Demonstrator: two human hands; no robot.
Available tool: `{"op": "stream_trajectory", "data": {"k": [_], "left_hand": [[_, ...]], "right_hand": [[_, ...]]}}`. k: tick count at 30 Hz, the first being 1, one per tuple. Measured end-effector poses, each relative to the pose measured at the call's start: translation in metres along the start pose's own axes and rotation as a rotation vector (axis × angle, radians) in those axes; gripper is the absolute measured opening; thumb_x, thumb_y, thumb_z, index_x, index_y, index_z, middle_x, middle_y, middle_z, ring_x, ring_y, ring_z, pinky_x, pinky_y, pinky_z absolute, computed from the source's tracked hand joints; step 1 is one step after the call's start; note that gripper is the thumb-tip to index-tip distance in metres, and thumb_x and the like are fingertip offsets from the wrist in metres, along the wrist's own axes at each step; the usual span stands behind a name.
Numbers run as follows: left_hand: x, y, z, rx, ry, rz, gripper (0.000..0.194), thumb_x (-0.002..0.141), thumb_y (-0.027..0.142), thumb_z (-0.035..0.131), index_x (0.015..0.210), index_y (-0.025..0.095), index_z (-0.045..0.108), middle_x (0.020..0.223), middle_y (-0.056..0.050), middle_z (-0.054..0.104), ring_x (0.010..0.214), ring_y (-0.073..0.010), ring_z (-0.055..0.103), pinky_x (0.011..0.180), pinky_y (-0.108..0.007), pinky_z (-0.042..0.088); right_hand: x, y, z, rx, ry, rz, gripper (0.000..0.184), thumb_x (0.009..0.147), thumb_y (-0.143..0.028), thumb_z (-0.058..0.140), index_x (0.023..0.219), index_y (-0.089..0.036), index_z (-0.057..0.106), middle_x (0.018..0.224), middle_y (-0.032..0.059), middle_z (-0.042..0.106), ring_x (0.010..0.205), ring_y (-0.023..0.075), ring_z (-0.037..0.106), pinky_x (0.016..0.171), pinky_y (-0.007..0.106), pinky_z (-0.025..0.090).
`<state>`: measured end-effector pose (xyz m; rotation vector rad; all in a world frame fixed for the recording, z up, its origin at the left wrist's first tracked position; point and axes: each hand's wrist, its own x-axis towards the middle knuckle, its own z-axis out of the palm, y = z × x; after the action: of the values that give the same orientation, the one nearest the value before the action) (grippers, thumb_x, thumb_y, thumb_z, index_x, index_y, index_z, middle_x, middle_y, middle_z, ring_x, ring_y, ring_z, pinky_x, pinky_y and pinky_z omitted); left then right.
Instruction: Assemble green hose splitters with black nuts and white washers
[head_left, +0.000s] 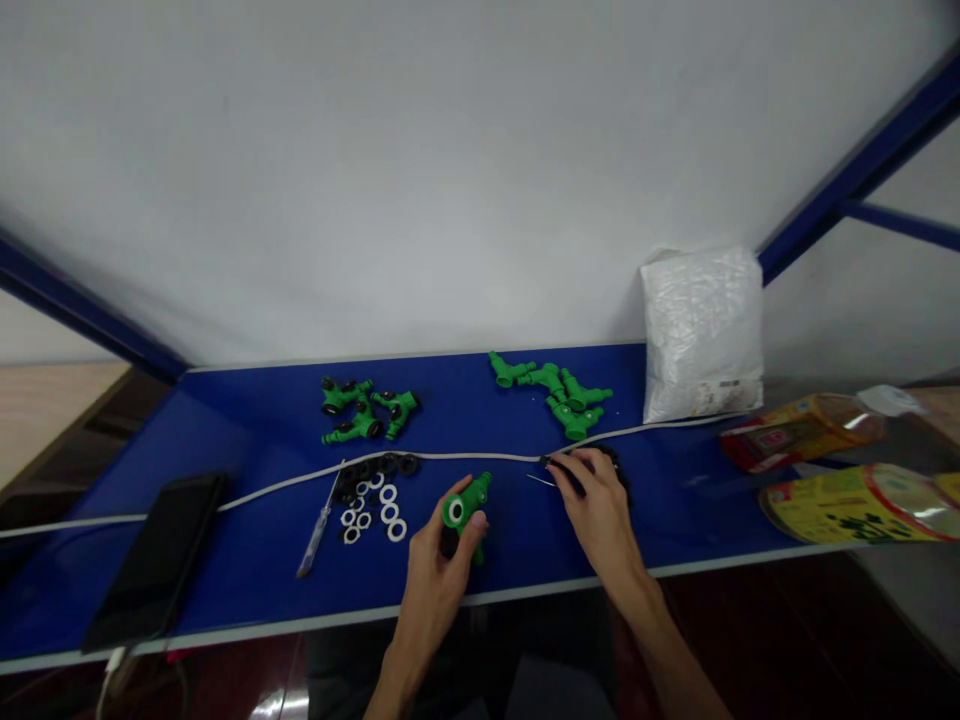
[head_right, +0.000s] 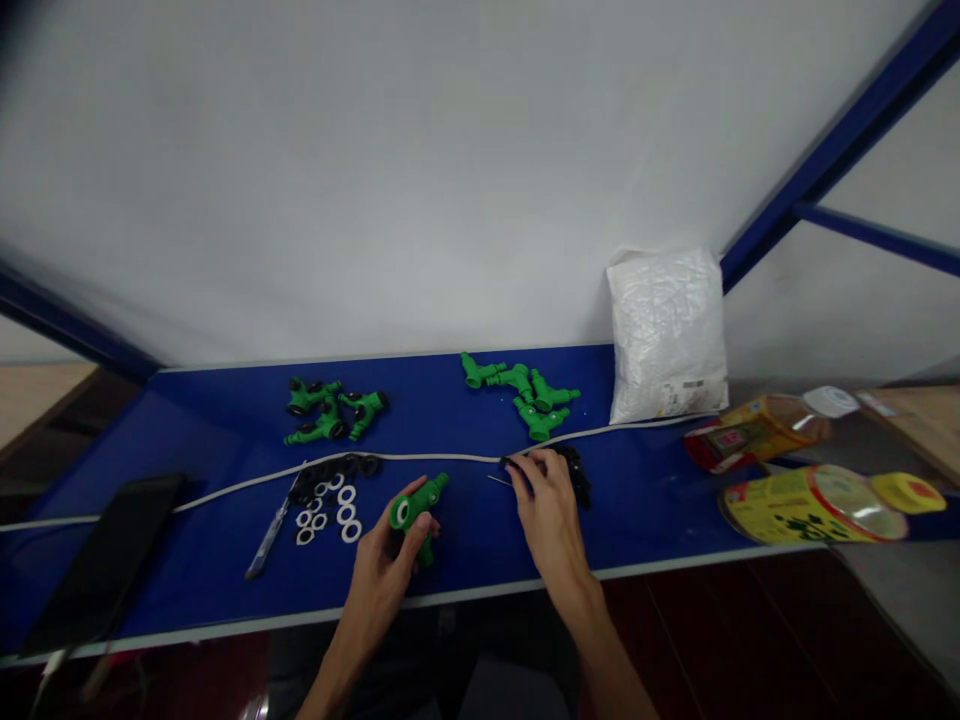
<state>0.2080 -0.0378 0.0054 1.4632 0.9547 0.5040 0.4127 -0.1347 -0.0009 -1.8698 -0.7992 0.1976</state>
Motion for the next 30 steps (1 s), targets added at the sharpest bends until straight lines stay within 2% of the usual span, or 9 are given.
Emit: {"op": "stream_trajectory", "data": {"k": [5,9,11,14,21,25,28,30], "left_hand": [[0.009,-0.001,-0.004,-0.029,-0.087,0.002,0.067,0.091,0.054,0.066,0.149,0.023,0.053,0.112,-0.01,0.077,0.085,-0.0222,0.071,0.059,-0.025,0.052],[0.016,-0.001,-0.004,-0.018,-0.139,0.014,0.065,0.091,0.053,0.068,0.148,0.026,0.053,0.123,-0.01,0.075,0.088,-0.0222,0.073,0.054,-0.024,0.05],[0.017,-0.004,-0.002,-0.03,-0.11,0.013,0.064,0.091,0.053,0.068,0.146,0.026,0.052,0.121,-0.009,0.076,0.086,-0.0213,0.073,0.055,-0.024,0.052],[0.015,-0.009,0.0,-0.077,-0.037,0.004,0.061,0.09,0.051,0.069,0.142,0.025,0.051,0.118,-0.009,0.076,0.086,-0.0201,0.073,0.061,-0.025,0.056],[0.017,-0.007,0.001,-0.084,0.026,-0.009,0.051,0.091,0.057,0.065,0.126,0.021,0.058,0.111,-0.011,0.076,0.08,-0.0207,0.074,0.047,-0.021,0.05],[0.017,-0.005,0.001,-0.094,0.019,-0.037,0.051,0.091,0.058,0.064,0.125,0.02,0.059,0.11,-0.012,0.076,0.075,-0.0192,0.072,0.045,-0.02,0.047],[0.017,-0.006,0.0,-0.092,0.006,-0.039,0.052,0.091,0.058,0.064,0.126,0.02,0.06,0.108,-0.012,0.076,0.072,-0.0187,0.07,0.043,-0.02,0.044],[0.018,-0.007,-0.001,-0.073,-0.008,-0.041,0.052,0.091,0.058,0.064,0.126,0.02,0.06,0.096,-0.008,0.076,0.067,-0.0181,0.069,0.043,-0.02,0.043]], "right_hand": [[-0.012,-0.008,0.011,0.351,-0.129,0.201,0.033,0.085,-0.051,0.075,0.094,-0.019,0.074,0.09,0.0109,0.079,0.08,0.0274,0.075,0.078,0.046,0.061],[-0.024,-0.01,0.024,0.558,-0.228,0.328,0.039,0.085,-0.05,0.076,0.108,-0.019,0.073,0.099,0.0122,0.081,0.086,0.0263,0.078,0.083,0.045,0.062],[-0.026,-0.009,0.026,0.655,-0.245,0.399,0.042,0.083,-0.048,0.079,0.114,-0.02,0.074,0.099,0.0103,0.082,0.086,0.0235,0.078,0.086,0.042,0.061],[-0.026,-0.008,0.026,0.808,-0.238,0.496,0.039,0.078,-0.042,0.086,0.111,-0.022,0.078,0.097,0.0077,0.081,0.082,0.019,0.076,0.086,0.036,0.06],[-0.022,-0.01,0.027,0.812,-0.221,0.526,0.039,0.071,-0.039,0.091,0.105,-0.023,0.081,0.101,0.0082,0.082,0.09,0.0236,0.077,0.098,0.046,0.058],[-0.023,-0.012,0.029,0.768,-0.18,0.487,0.035,0.067,-0.03,0.094,0.099,-0.023,0.081,0.097,0.0056,0.082,0.083,0.0206,0.077,0.087,0.038,0.062],[-0.025,-0.013,0.031,0.758,-0.189,0.453,0.029,0.074,-0.035,0.09,0.098,-0.022,0.079,0.095,0.0072,0.082,0.075,0.0198,0.076,0.078,0.037,0.063],[-0.025,-0.012,0.031,0.785,-0.216,0.458,0.029,0.079,-0.04,0.086,0.1,-0.022,0.079,0.097,0.0093,0.082,0.075,0.021,0.076,0.077,0.039,0.063]]}}
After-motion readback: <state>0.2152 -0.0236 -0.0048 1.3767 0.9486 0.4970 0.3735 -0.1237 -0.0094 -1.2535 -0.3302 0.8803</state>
